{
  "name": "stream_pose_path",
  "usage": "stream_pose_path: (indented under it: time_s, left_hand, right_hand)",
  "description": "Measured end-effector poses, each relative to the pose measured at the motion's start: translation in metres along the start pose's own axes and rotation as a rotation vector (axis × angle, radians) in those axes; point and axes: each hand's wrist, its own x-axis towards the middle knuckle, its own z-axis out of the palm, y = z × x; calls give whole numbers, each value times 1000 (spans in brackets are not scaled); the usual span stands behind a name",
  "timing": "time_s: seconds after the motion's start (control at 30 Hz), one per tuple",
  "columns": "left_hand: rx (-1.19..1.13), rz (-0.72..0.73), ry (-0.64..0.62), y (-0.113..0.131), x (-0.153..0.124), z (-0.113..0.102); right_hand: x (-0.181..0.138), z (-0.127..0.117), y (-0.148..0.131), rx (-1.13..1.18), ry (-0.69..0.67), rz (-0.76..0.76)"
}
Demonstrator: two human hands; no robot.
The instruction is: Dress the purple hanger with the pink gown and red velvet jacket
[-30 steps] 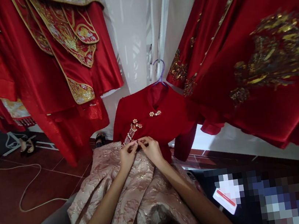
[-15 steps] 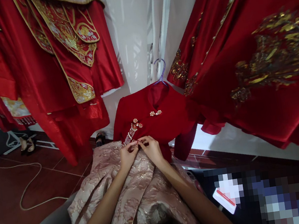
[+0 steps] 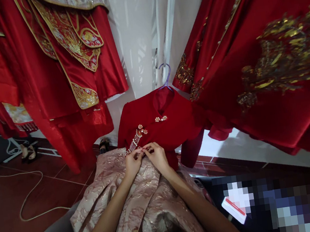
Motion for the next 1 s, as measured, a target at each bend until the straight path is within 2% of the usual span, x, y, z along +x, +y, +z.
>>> stream_pose_path:
  time_s: [0.43,0.63,0.8,1.0]
  left_hand:
    - [77,3,-8,-4,1,-1]
    - [8,28,2,-1,-1,2]
    - [26,36,65,4,-3,2]
    - [240,103,54,14,-6,-2]
  right_hand:
    - [-4,4,2,-41,7,-6]
    - [0,1,1,-48,-52,-22]
    - [7,-14,0,-50,-193,17]
    - [13,-41,-8,-231,-85,25]
